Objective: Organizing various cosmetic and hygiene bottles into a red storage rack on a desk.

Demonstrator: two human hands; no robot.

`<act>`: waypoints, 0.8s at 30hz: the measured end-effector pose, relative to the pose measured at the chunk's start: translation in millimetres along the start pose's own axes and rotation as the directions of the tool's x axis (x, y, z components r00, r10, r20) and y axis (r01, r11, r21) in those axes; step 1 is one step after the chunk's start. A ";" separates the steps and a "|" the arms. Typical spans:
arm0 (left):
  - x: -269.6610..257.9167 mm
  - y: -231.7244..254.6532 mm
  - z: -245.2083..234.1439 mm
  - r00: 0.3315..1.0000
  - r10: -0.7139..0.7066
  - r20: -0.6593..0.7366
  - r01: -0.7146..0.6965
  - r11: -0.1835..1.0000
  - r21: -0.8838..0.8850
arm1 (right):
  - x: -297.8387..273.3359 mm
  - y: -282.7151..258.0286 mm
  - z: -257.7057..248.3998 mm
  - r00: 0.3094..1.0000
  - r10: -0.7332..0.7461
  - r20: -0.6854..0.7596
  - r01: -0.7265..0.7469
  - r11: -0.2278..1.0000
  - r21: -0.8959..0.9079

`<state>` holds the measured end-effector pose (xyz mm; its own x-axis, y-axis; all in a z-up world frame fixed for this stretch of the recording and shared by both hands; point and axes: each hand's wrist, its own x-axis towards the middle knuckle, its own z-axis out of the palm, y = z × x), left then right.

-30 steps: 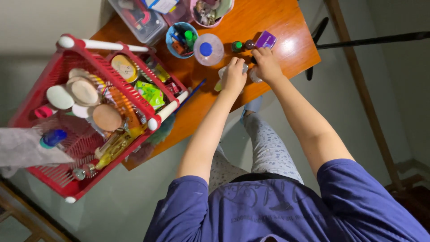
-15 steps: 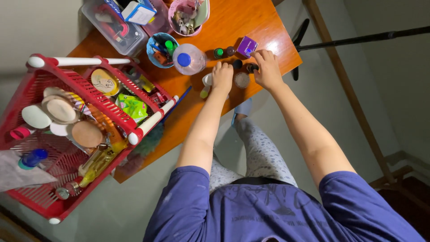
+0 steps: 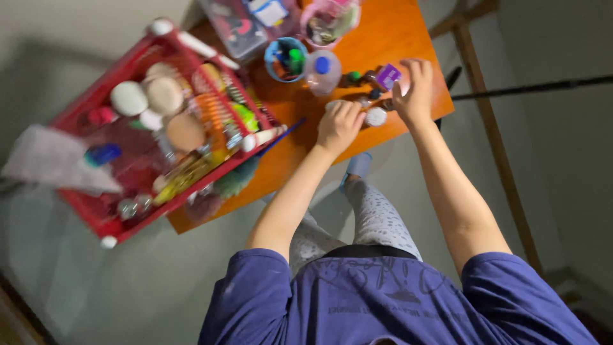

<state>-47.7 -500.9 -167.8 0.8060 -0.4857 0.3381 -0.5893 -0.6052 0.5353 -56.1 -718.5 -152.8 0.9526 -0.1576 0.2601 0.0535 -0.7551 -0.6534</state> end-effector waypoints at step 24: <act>-258.1 -174.5 -457.9 0.616 -0.334 -0.713 0.466 0.885 -0.012 | 27.9 -485.5 308.1 0.656 -0.659 0.367 0.554 0.751 0.359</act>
<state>-127.6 18.9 6.0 0.7328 0.3527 0.5819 -0.1453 -0.7543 0.6402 36.8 -160.2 -47.4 0.6998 0.6281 0.3403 0.6752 -0.4260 -0.6022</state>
